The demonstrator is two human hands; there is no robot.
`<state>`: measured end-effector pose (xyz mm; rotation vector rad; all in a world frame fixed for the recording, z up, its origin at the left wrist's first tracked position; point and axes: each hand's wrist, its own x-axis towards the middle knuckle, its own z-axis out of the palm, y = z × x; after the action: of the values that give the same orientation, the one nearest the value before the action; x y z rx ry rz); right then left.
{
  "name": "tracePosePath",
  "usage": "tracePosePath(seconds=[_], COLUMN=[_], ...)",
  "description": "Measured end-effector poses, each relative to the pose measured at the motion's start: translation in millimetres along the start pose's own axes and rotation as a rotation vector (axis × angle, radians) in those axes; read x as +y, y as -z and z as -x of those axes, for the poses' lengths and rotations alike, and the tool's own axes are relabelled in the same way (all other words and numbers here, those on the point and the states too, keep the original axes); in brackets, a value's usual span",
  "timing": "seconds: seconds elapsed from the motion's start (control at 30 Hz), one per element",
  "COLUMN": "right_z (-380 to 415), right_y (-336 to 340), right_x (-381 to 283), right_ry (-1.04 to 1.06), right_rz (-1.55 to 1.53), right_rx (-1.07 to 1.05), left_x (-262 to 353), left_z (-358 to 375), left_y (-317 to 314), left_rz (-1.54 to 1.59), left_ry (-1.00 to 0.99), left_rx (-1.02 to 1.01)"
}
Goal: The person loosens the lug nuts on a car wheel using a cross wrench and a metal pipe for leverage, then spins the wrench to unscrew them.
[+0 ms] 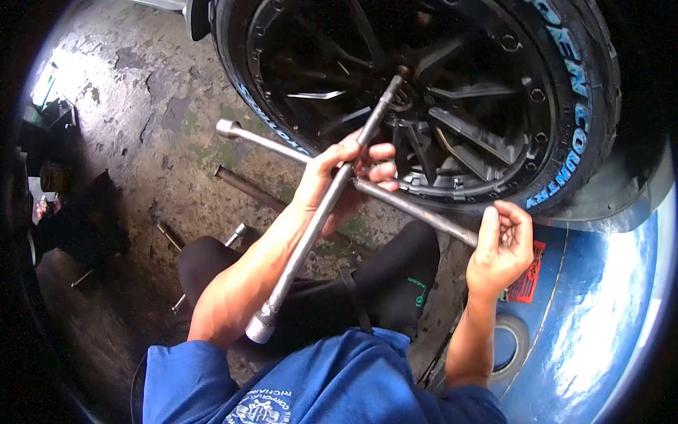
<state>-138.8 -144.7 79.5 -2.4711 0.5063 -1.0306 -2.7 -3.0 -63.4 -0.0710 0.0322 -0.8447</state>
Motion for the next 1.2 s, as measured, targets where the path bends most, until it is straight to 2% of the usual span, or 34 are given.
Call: tracePosePath(seconds=[0.07, 0.1, 0.13, 0.2, 0.27, 0.3, 0.4, 0.43, 0.47, 0.53, 0.6, 0.67, 0.73, 0.8, 0.83, 0.87, 0.93, 0.97, 1.0, 1.07, 1.1, 1.2], right_z=[7, 10, 10, 6, -6, -15, -30, -25, -20, -5, 1, 3, 3, 1, -7, -25, -28, -27, -23, -22, -17, 3], right_y=[-3, -4, -2, 8, 13, 17, 16, 16, 19, 13, 10, 9, 4, -2, -4, -6, -9, -5, -3, -3, -4, -5], right_x=[-6, -11, -16, -20, -16, -12, -3, -1, -4, -10, -5, -3, 1, 0, 7, 8, 1, 3, 1, -5, -8, 8], right_ry=[0.015, 0.049, 0.084, 0.073, 0.189, 0.13, 0.036, 0.079, -0.04, -0.025, 0.193, 0.032, -0.002, -0.046, 0.115, 0.235, 0.201, 0.098, 0.095, -0.066, -0.153, -0.026], right_rz=[-0.02, 0.002, 0.024, 0.111, 0.213, 0.196, -0.066, -0.05, -0.187, -0.179, -0.131, -0.31, -0.257, -0.258, -0.132, -0.145, -0.304, -0.215, -0.211, -0.476, -0.506, -0.575], right_rx=[-0.036, -0.089, -0.138, -0.192, -0.355, -0.35, -0.042, -0.053, -0.085, -0.11, -0.187, -0.068, -0.005, 0.165, 0.316, 0.439, 0.464, 0.465, 0.474, 0.369, 0.371, 0.209], left_x=[7, 14, 19, 11, 1, -6, -17, -15, -14, -5, 1, -5, -9, -11, -14, -16, -14, -14, -15, -14, -15, 4], left_z=[1, 4, 2, -1, -2, -2, -2, -3, -5, -4, -5, -3, -2, -3, -7, -8, -7, -7, -4, 0, 2, 12], left_y=[0, -4, -1, 4, 4, -1, -19, -14, -7, 4, 8, 6, 6, 6, 7, 6, -7, -5, -5, -7, -7, -6], left_rz=[0.032, -0.062, -0.076, -0.032, 0.028, 0.073, 0.195, 0.211, 0.19, 0.197, 0.225, 0.217, 0.211, 0.16, 0.134, 0.04, 0.016, -0.011, -0.014, 0.01, -0.011, -0.066], left_ry=[0.112, 0.102, 0.076, 0.058, 0.042, 0.038, 0.001, 0.0, -0.011, 0.008, 0.021, 0.017, 0.022, 0.024, 0.018, 0.03, 0.007, 0.005, 0.014, 0.009, 0.002, 0.199], left_rx=[0.028, 0.151, 0.038, 0.003, -0.048, -0.072, -0.076, -0.103, -0.125, -0.152, -0.183, -0.179, -0.152, -0.139, -0.2, -0.257, -0.227, -0.218, -0.22, -0.093, -0.013, 0.192])
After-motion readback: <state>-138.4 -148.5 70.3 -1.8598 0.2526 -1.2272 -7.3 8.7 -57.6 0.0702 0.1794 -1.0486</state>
